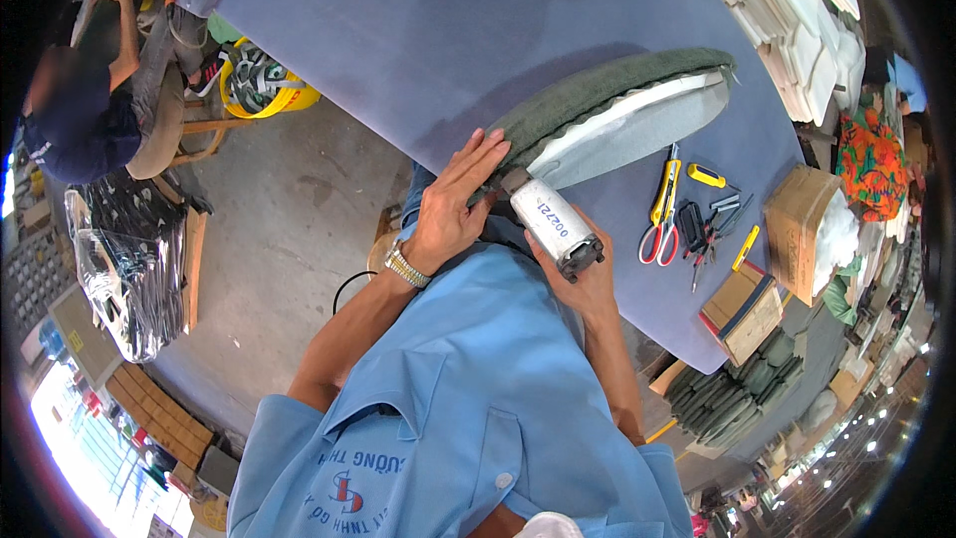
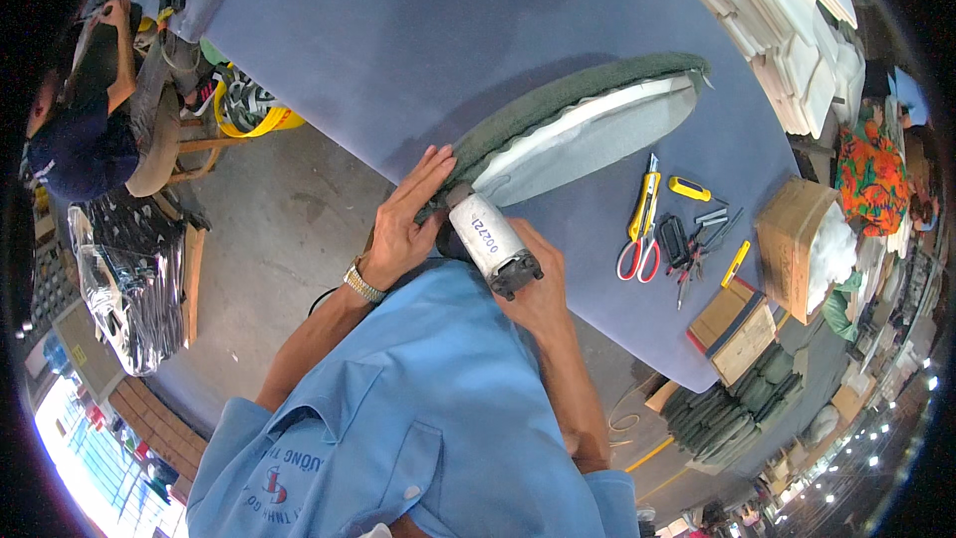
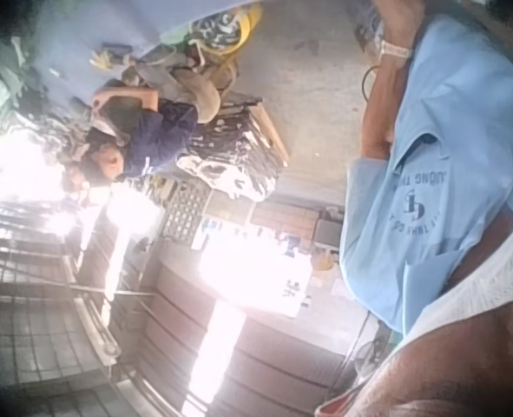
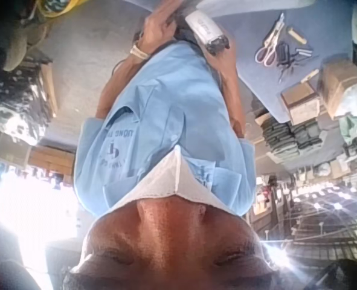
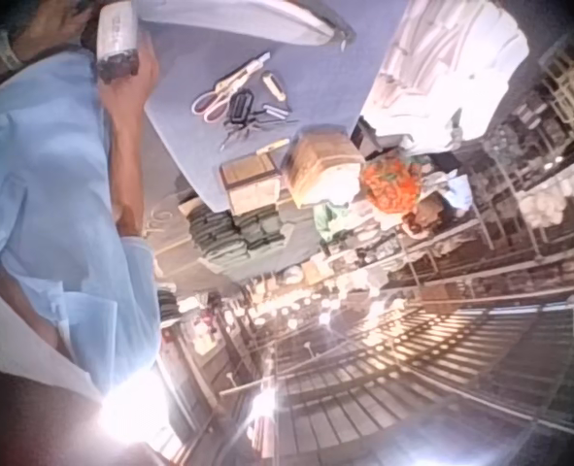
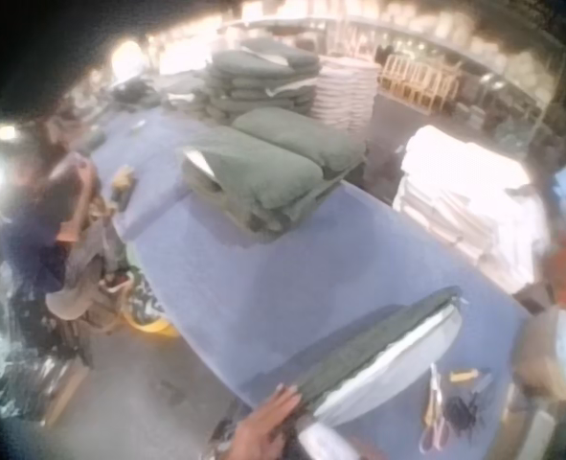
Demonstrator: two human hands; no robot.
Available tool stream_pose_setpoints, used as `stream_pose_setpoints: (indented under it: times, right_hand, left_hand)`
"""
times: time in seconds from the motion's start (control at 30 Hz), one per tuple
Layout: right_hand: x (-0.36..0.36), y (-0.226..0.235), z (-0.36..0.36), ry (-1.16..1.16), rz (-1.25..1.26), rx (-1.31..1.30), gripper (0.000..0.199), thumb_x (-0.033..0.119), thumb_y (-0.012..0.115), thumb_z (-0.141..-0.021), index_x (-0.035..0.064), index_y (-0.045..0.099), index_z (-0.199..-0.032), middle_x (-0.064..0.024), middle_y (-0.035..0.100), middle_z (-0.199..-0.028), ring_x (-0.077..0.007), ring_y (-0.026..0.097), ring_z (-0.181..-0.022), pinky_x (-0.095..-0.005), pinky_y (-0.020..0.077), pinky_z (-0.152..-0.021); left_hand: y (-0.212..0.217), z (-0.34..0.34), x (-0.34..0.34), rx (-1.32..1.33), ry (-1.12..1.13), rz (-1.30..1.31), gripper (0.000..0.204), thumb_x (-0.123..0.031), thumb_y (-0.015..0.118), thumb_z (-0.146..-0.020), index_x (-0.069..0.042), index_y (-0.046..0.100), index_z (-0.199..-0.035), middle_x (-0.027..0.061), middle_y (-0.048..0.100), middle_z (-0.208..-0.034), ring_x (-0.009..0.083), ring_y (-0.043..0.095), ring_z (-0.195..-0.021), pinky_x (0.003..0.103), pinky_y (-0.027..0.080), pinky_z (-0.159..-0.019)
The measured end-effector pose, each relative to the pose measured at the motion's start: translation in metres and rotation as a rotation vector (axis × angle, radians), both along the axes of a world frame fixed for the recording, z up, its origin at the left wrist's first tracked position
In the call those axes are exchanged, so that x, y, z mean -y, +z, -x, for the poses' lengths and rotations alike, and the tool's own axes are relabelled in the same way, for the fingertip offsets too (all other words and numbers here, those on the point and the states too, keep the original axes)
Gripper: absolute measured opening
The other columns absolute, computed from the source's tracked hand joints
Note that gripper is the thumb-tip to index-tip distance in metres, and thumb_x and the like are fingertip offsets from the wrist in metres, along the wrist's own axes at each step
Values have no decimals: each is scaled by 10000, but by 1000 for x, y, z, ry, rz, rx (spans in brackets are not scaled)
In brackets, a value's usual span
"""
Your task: The person assembles green fabric cushions by stapling the fabric to a foam insert, trimming excess material with a utility knife, and folding the edges. They repeat this process on multiple cushions and stack the finished items on the table.
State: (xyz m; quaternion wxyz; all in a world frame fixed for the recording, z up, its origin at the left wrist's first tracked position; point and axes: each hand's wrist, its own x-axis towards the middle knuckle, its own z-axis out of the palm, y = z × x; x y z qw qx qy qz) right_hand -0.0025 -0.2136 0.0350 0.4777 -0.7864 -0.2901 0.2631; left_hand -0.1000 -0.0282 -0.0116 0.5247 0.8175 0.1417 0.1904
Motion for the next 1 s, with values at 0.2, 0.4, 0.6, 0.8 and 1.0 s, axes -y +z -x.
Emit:
stream_pose_setpoints:
  times: [0.2, 0.4, 0.6, 0.8, 1.0]
  right_hand:
    - [-4, 22, -1, 37, 93, -38, 393, 57, 755, -767, -25, 656, -1138, -176, 718, -1028, -311, 720, -913, -359, 551, -801]
    - [1, 24, 2, 31, 182, -168, 475, 67, 738, -713, -29, 628, -1165, -213, 694, -1070, -417, 690, -954, -382, 542, -845]
    - [24, 2, 2, 36, 71, -8, 351, 86, 778, -791, -28, 672, -1106, -148, 711, -964, -251, 688, -866, -333, 535, -779]
    - [72, 12, -1, 43, 243, -29, 312, 138, 856, -804, -18, 690, -1017, -107, 703, -885, -191, 674, -790, -310, 520, -734]
    - [92, -55, -11, -325, 338, 266, 390, 122, 786, -819, 14, 690, -1181, -181, 693, -1107, -383, 683, -1005, -415, 533, -877]
  left_hand:
    - [-1, 5, 8, -68, 4, -1, 761, 170, 681, -736, -75, 577, -1449, 126, 507, -1555, 326, 388, -1499, 498, 327, -1223]
    - [-11, 10, 14, -99, -12, -6, 802, 118, 740, -743, -129, 552, -1482, 85, 459, -1597, 296, 362, -1518, 535, 293, -1230]
    - [-2, 8, 14, -137, -24, 25, 914, 98, 719, -745, -69, 369, -1573, 174, 353, -1643, 343, 346, -1515, 526, 294, -1237]
    - [-10, 7, 11, -142, -18, -46, 884, -35, 771, -817, -48, 329, -1583, 182, 359, -1636, 350, 403, -1480, 478, 333, -1224]
    - [1, 1, 8, -183, -43, -120, 759, -73, 754, -858, -41, 422, -1541, 177, 412, -1608, 351, 471, -1434, 417, 426, -1159]
